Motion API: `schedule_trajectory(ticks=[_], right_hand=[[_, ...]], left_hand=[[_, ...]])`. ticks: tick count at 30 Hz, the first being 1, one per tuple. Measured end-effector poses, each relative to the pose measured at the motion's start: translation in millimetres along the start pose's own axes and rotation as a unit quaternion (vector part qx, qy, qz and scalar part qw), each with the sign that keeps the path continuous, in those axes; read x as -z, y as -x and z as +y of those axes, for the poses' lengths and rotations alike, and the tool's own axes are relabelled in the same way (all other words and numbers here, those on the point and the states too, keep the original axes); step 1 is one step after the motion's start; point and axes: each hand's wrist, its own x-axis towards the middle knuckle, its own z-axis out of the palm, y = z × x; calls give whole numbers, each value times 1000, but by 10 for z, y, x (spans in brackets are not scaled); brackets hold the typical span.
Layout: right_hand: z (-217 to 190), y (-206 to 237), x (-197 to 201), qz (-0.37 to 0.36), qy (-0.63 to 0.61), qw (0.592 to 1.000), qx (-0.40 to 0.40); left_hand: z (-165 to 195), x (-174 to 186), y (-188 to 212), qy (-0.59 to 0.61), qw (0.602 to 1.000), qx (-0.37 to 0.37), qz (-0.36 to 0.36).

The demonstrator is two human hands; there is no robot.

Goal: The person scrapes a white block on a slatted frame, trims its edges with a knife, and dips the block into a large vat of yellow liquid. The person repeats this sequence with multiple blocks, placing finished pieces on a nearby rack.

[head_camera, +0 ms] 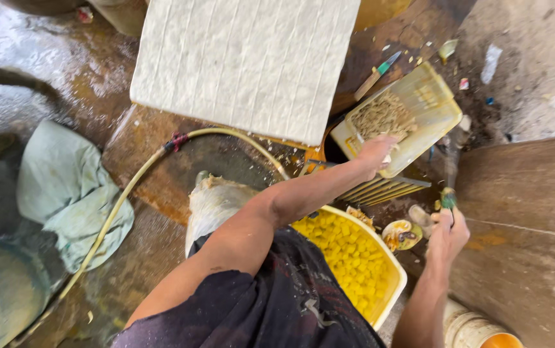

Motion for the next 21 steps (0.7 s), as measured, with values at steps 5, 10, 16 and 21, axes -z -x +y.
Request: schedule_trajectory(ticks=[5, 10, 16, 21], right_hand=[[5, 182, -641, -68, -541, 827, -139], [-798, 484, -2081, -145, -632, 746, -153], [-2587, 722, -4114, -199, -330, 908, -162], [-3880, 772, -5582, -391, -289, 869, -94]], left_hand=[[923, 362, 141, -211, 959, -115, -150], [2600, 2104, 170, -326, 883, -337, -34], [4720, 4230, -5, -240, 866, -393, 194], [5620, 4834, -408, -194, 916, -286, 203]])
